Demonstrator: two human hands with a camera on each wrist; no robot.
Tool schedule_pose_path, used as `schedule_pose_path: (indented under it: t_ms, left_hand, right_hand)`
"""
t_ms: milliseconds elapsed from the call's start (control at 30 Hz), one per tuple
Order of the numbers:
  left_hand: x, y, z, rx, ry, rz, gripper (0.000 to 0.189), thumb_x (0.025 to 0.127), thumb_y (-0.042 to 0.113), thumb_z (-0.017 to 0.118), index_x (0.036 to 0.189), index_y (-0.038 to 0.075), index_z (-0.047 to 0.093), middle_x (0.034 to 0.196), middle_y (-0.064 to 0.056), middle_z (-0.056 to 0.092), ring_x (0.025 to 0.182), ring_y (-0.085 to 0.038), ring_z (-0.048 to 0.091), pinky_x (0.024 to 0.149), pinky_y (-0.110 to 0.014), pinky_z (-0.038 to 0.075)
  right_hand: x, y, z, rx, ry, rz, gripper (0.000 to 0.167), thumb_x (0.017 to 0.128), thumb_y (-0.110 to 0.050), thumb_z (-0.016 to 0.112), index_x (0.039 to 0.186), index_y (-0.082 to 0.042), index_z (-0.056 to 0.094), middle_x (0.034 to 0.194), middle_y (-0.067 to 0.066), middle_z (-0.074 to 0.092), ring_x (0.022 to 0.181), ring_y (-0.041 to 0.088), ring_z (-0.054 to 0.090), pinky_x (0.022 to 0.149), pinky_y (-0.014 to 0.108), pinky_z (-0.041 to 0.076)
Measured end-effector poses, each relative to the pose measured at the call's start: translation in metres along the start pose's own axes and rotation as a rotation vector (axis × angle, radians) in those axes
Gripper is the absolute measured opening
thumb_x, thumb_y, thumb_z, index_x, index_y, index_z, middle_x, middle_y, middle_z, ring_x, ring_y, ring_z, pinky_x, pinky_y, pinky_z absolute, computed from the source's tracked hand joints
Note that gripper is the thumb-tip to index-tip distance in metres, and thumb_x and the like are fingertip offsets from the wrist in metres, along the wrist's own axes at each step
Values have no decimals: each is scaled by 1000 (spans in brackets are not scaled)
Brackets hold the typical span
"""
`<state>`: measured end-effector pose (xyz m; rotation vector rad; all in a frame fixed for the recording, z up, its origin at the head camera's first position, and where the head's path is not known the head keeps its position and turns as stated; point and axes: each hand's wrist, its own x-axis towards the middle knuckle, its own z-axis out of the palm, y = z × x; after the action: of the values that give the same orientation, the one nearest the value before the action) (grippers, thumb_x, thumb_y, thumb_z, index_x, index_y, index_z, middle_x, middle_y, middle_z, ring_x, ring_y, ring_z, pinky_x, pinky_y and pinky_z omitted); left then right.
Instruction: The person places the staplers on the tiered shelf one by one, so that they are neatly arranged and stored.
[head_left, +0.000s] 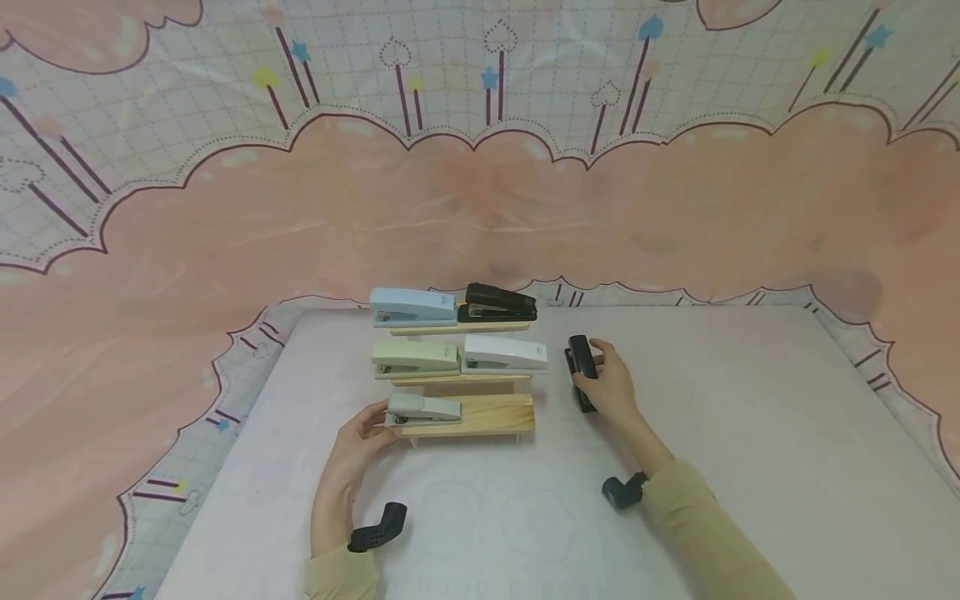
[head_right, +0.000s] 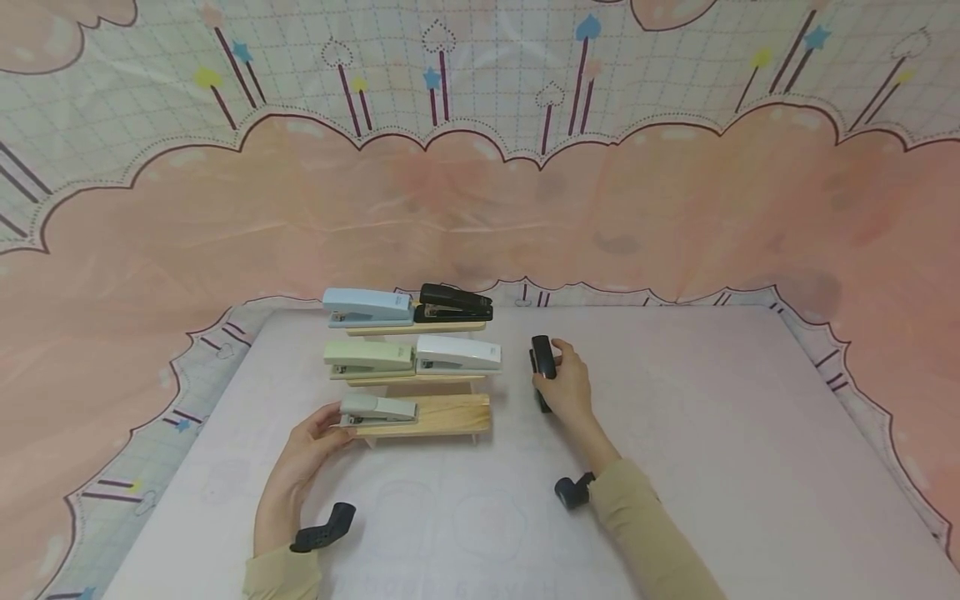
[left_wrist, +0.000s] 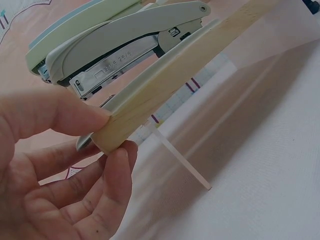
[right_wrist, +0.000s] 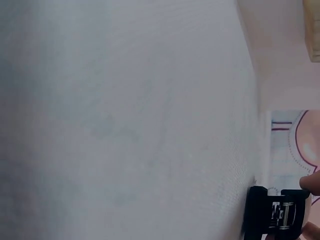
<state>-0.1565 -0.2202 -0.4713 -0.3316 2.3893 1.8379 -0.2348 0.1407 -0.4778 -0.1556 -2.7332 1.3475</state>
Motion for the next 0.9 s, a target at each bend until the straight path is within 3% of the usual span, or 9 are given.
schedule_pose_path:
  t_ms: [533, 900]
  left_hand:
    - [1, 0, 0, -10, -6, 7, 56, 85, 2, 61, 139, 2, 46, 131, -22, 52, 98, -10, 58, 81, -16, 49]
    - [0, -1, 0, -14, -12, 11, 57, 86, 3, 62, 140, 2, 45, 131, -21, 51, 97, -8, 57, 80, -14, 49]
  right_hand:
    - [-15, -6, -17, 64, -6, 4, 64, 86, -11, 63, 145, -11, 37, 127, 22, 53, 97, 28, 54, 68, 26, 47]
    - [-30, -16, -36, 49, 7, -60, 64, 84, -6, 61, 143, -11, 40, 126, 24, 54, 100, 31, 51, 68, 26, 46]
